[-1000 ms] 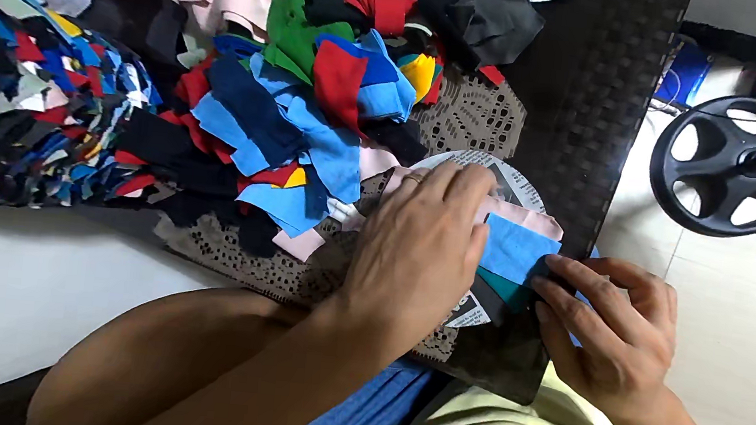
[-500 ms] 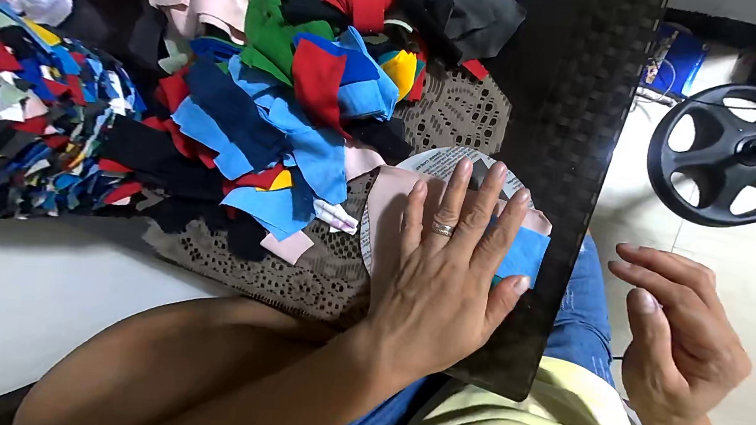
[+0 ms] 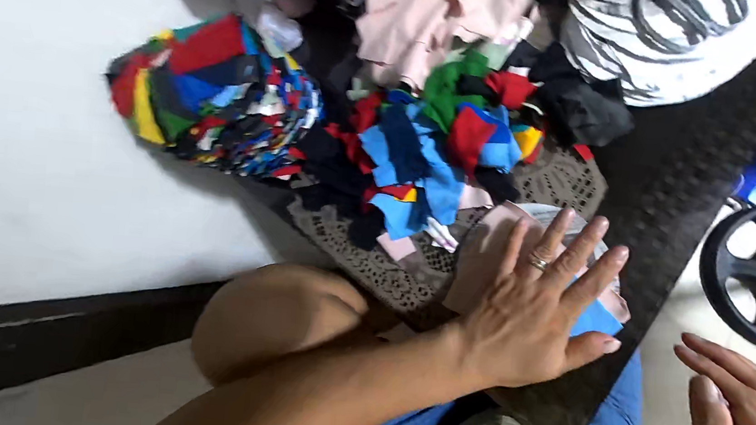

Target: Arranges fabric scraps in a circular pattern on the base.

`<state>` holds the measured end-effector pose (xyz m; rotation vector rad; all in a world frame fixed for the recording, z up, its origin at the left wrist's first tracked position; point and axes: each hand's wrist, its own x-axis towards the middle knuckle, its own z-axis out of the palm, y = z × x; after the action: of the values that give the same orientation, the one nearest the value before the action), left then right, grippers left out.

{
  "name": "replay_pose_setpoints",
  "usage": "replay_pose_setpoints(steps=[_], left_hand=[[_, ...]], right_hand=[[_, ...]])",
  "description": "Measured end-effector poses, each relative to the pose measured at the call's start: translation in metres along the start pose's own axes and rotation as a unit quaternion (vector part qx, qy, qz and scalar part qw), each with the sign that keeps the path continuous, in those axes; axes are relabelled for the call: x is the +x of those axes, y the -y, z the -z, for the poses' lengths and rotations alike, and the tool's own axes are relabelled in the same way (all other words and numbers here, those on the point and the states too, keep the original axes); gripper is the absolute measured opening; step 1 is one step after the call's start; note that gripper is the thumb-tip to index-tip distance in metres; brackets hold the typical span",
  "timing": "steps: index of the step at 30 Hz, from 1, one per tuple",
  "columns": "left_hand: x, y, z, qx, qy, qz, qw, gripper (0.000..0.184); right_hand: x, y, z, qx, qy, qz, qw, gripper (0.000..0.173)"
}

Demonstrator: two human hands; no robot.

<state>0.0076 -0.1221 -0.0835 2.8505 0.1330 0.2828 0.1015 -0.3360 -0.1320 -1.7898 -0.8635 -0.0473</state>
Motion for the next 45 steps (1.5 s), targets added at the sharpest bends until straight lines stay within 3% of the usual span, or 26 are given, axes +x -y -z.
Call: replay_pose_setpoints(steps=[8,12,14,18,23,26,30,38,42,45], left_hand=[[0.000,0.004,-0.006,0.008,0.057,0.020,0.998,0.074],[0.000,0.005,0.001,-0.047,0.067,0.014,0.997,0.073],[0.000,0.009,0.010,-0.098,0.032,0.012,0.995,0.063],[0.002,0.043,0.057,-0.113,-0.050,0.024,0.992,0.025],[-0.014,0.107,0.107,0.001,0.061,-0.004,0.998,0.014],[-0.024,0.127,0.108,0.098,0.088,-0.012,0.991,0.011],[-0.027,0.138,0.101,0.132,0.096,0.002,0.987,0.010],[-0.025,0.138,0.085,0.144,0.039,0.038,0.988,0.010],[-0.019,0.132,0.100,0.069,-0.011,0.144,0.987,0.013],[-0.014,0.129,0.123,0.015,-0.092,0.215,0.972,0.012]], right_hand=[[0.010,0.026,-0.011,-0.073,0.050,0.102,0.991,0.027],[0.001,0.043,-0.029,-0.064,0.100,0.147,0.982,0.024],[-0.004,0.047,-0.042,-0.037,0.119,0.170,0.978,0.023],[-0.010,0.040,-0.060,-0.020,0.133,0.210,0.968,0.023],[-0.009,0.037,-0.065,-0.032,0.117,0.217,0.969,0.023],[-0.010,0.036,-0.065,-0.036,0.111,0.215,0.970,0.024],[-0.011,0.034,-0.066,-0.033,0.104,0.221,0.969,0.023],[-0.012,0.032,-0.068,-0.029,0.091,0.225,0.970,0.024],[-0.013,0.035,-0.066,-0.035,0.101,0.215,0.971,0.023],[-0.005,0.043,-0.063,-0.022,0.132,0.190,0.973,0.024]])
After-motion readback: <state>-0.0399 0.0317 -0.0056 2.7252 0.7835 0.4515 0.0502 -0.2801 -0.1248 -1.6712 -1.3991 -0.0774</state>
